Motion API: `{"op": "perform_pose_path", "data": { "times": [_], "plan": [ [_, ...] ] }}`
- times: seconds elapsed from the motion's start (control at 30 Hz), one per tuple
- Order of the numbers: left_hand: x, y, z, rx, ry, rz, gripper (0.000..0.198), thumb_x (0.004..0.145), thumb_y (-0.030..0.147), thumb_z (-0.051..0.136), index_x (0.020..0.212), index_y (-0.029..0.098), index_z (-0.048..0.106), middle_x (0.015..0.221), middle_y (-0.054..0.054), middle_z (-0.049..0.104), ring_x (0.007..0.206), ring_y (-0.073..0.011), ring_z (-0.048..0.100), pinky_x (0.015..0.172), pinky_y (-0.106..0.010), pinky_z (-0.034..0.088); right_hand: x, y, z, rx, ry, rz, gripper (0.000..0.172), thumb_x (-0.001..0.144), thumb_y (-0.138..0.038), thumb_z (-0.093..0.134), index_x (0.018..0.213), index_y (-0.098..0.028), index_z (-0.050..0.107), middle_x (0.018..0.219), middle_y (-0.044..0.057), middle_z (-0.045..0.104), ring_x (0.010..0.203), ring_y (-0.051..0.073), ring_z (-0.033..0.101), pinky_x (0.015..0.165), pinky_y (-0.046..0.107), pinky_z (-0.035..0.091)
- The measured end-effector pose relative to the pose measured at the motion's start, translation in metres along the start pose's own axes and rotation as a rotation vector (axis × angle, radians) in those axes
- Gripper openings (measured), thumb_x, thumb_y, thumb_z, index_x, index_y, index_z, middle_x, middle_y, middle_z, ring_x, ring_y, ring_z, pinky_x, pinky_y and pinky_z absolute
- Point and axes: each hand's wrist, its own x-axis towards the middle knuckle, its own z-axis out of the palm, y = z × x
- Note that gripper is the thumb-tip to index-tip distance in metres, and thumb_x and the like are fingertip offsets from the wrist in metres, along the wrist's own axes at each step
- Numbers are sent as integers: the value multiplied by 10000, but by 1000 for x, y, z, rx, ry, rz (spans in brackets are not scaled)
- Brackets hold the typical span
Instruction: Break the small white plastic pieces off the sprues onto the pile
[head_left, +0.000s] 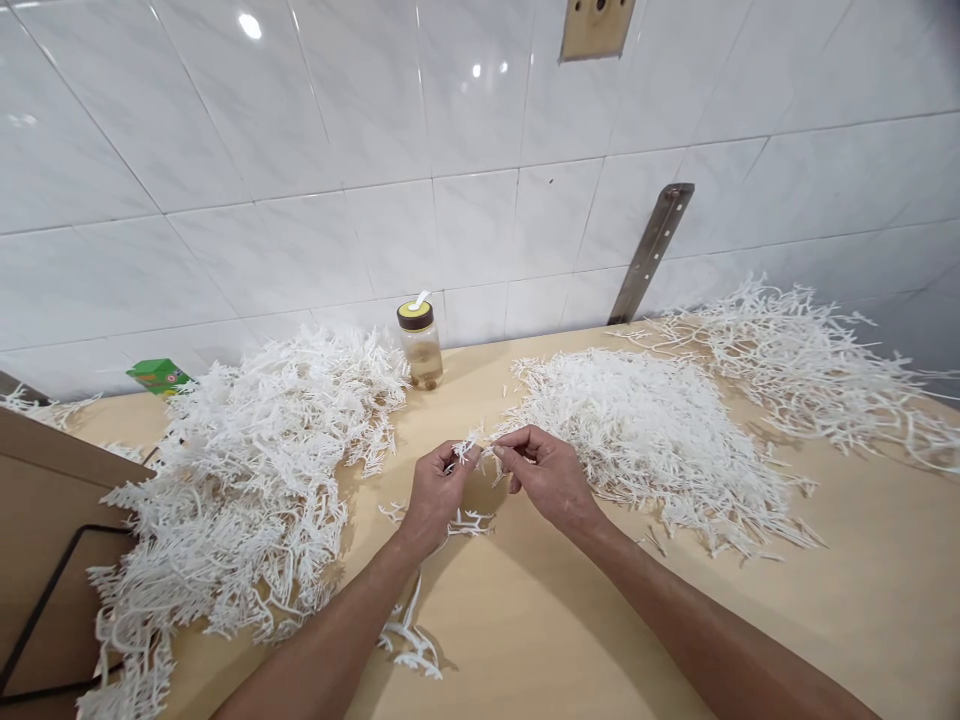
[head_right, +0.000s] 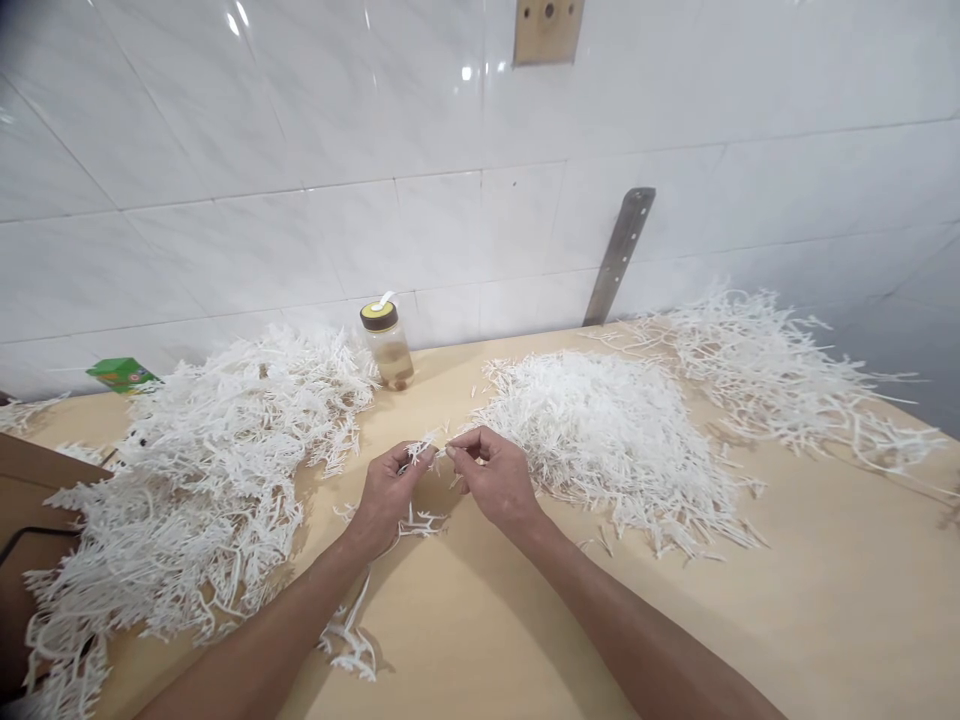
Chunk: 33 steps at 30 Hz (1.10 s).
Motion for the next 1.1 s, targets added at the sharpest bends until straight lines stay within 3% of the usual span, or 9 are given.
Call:
{"op": "perform_pose_path", "data": {
  "times": [0.3, 0.47, 0.6, 0.83, 1.1],
  "plan": [
    [-3, 7, 4, 48, 6, 84, 289, 656, 394, 823, 803, 163, 733, 734, -20, 674, 679, -146, 562, 678, -254, 437, 2, 1, -2, -39, 39, -8, 250, 790, -431, 711, 814, -189, 655, 634, -16, 605, 457, 115, 555, 474, 266, 475],
    [-1, 3, 0, 70, 49, 67, 284, 694, 417, 793, 774, 155, 722, 703, -10, 650, 683, -147, 555, 684, -258, 436, 0, 1, 0, -39, 22, -22, 205, 800, -395, 698, 802, -194, 658, 637, -20, 600, 453, 114, 547, 464, 266, 484],
    [1, 3, -4, -6, -20, -51, 386, 678, 506, 783, 759, 136, 710, 654, -14, 625, 616, -149, 541, 606, -267, 430, 1, 5, -1, -55, 9, -31, 207, 796, -403, 697, 803, -199, 660, 656, -9, 610, 481, 125, 553, 461, 268, 485],
    [1, -1, -3, 78, -102, -21, 413, 649, 530, 787, 677, 133, 679, 607, 2, 581, 608, -140, 510, 571, -245, 388, 2, 7, -4, -168, 51, -105, 232, 802, -418, 682, 820, -187, 676, 735, 29, 670, 536, 134, 582, 484, 258, 487],
    [0, -3, 0, 129, 13, 36, 397, 710, 514, 738, 665, 139, 615, 587, 39, 480, 566, -95, 396, 541, -222, 310, -1, 6, 0, -217, 61, -204, 176, 809, -358, 668, 803, -183, 684, 713, 23, 671, 575, 139, 610, 495, 237, 513]
  ]
}}
